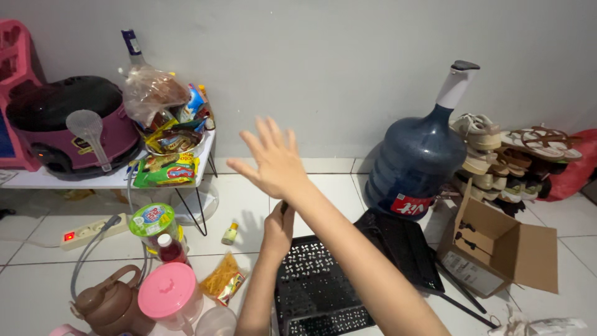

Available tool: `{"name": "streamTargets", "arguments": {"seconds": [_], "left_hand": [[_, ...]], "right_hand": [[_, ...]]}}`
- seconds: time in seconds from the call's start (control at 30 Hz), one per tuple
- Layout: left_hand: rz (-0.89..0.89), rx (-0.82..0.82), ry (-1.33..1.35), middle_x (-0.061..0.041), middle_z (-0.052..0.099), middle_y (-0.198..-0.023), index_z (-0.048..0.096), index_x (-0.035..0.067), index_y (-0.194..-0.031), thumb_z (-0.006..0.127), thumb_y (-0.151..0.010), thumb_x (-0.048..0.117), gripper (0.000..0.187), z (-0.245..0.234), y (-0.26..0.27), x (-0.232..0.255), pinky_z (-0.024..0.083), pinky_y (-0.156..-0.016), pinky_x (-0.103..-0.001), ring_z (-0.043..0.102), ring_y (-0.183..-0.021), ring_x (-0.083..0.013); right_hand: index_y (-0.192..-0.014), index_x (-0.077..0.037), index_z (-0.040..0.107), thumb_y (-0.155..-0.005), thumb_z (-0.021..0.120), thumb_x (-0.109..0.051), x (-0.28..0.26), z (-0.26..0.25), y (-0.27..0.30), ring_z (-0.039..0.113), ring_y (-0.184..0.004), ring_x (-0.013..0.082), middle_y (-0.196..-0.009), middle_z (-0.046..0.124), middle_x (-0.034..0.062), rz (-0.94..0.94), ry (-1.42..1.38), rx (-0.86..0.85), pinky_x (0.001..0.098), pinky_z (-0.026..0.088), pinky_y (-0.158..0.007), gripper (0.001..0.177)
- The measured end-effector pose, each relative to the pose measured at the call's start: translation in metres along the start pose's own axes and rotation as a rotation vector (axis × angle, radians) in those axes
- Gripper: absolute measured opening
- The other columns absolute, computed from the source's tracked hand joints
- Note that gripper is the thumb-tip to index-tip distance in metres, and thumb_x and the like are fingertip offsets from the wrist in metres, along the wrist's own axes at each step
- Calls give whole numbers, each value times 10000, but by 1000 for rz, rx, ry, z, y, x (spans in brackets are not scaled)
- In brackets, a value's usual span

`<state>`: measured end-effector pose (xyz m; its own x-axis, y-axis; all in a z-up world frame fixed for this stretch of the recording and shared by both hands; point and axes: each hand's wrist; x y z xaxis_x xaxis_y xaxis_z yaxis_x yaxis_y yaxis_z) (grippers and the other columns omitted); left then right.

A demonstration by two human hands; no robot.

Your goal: The person assembles a black perforated metal shelving unit on the floor. They connect the side panels to the shelves and insert the vertical support poles to form the frame.

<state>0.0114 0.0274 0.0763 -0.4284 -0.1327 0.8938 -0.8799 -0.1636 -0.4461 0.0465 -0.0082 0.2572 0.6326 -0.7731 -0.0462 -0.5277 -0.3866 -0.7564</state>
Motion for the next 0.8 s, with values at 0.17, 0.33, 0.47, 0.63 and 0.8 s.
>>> {"name": "streamTargets", "arguments": {"seconds": [0.17, 0.33, 0.47, 0.63, 0.8], "left_hand": [[-154, -50, -61, -153, 528, -626, 648, -54, -1043, 556, -1029, 260, 327, 0, -2, 12, 431, -551, -388, 464, -586, -174], [-157, -50, -64, -148, 553, -628, 660, -37, -1090, 558, -1014, 257, 320, -2, -1, 17, 443, -556, -386, 490, -577, -183], [58, -30, 17, -131, 654, -763, 635, -55, -1117, 518, -1043, 233, 320, -3, 0, 15, 507, -640, -367, 609, -662, -158], [-116, -27, -51, -163, 605, -685, 640, -48, -1095, 545, -1015, 247, 320, 0, 2, 4, 488, -606, -390, 548, -614, -204], [-179, -18, -49, -175, 612, -696, 638, -35, -1060, 538, -1026, 267, 320, -1, -5, -11, 479, -615, -399, 543, -620, -227]], "right_hand": [[-1534, -96, 403, -1040, 425, -549, 17, -5, -5, 137, -1527, 425, -1602, 275, 291, 141, -172, -185, 658, 36, -1170, 671], [-1548, -125, 414, -1056, 361, -566, 18, -22, -21, 175, -1572, 397, -1623, 339, 232, 118, -105, -42, 637, 67, -1237, 663], [-1536, -183, 425, -890, 467, -684, 5, 0, 5, 122, -1502, 440, -1605, 262, 283, 77, -71, -371, 651, 42, -1074, 818], [-1475, -174, 500, -1026, 348, -532, 22, 18, 14, 295, -1480, 415, -1538, 463, 162, 52, -125, -374, 662, 174, -1153, 594], [-1284, -62, 632, -1036, 398, -571, 29, 8, 23, 616, -1046, 264, -1086, 659, 143, 344, -858, -352, 381, 481, -920, 613]]}}
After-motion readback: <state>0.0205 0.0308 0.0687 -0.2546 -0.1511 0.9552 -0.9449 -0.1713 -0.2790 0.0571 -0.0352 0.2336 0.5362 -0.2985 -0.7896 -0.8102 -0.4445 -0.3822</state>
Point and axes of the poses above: each hand's wrist, its own y-axis away from the middle knuckle, its own z-axis out of the palm, x = y × z
